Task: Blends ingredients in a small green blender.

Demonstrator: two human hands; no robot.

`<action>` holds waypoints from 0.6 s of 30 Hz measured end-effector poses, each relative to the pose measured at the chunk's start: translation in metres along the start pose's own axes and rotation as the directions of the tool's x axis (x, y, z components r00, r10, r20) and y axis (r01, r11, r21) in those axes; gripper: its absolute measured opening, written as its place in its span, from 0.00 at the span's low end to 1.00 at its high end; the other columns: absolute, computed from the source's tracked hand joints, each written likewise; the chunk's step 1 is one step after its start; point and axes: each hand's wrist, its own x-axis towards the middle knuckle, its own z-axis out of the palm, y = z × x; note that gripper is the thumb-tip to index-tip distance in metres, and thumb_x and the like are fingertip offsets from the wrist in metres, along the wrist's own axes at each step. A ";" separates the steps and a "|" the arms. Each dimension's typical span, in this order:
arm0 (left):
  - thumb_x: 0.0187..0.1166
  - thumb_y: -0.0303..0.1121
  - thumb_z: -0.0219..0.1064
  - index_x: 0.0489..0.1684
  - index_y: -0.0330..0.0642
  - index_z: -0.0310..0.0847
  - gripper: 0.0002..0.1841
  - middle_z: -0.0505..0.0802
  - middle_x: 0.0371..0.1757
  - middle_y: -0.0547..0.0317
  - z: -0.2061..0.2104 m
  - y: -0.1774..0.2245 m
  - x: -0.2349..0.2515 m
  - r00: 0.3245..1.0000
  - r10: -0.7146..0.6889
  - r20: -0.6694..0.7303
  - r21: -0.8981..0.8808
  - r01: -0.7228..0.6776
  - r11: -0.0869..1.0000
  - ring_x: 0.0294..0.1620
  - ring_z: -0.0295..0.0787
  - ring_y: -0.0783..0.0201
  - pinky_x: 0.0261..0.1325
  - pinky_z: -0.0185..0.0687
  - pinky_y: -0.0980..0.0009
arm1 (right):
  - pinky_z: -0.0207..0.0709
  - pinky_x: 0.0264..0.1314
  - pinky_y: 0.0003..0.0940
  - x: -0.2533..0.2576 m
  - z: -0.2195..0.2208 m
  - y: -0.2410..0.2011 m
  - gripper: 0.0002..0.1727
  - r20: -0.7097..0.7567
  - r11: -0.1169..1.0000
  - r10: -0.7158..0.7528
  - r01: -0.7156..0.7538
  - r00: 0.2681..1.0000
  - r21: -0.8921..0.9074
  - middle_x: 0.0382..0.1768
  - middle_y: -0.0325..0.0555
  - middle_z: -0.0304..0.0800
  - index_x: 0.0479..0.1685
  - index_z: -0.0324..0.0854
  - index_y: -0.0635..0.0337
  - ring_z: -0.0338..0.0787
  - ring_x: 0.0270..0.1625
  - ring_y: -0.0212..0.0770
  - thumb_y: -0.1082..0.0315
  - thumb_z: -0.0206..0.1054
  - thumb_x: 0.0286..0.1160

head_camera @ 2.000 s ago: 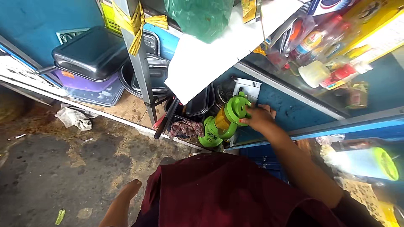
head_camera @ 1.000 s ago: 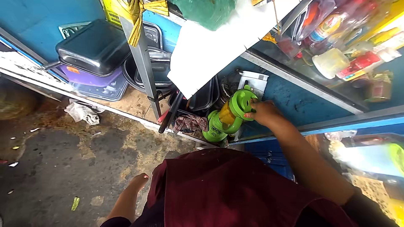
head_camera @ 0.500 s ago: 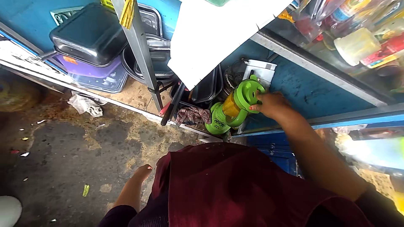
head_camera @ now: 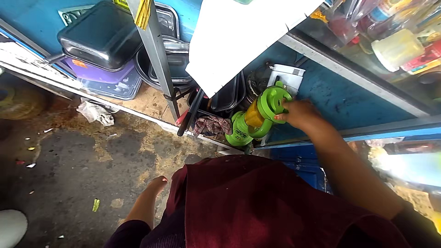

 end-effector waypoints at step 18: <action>0.90 0.39 0.56 0.73 0.40 0.81 0.20 0.86 0.72 0.37 0.007 -0.005 -0.002 1.000 -0.013 0.018 0.014 0.013 1.000 0.78 0.79 0.40 0.79 0.68 0.38 | 0.69 0.75 0.72 0.001 0.002 0.002 0.40 -0.025 1.000 0.003 -0.003 1.000 0.019 0.79 0.71 0.74 0.85 0.72 0.59 0.70 0.82 0.74 0.43 0.70 0.79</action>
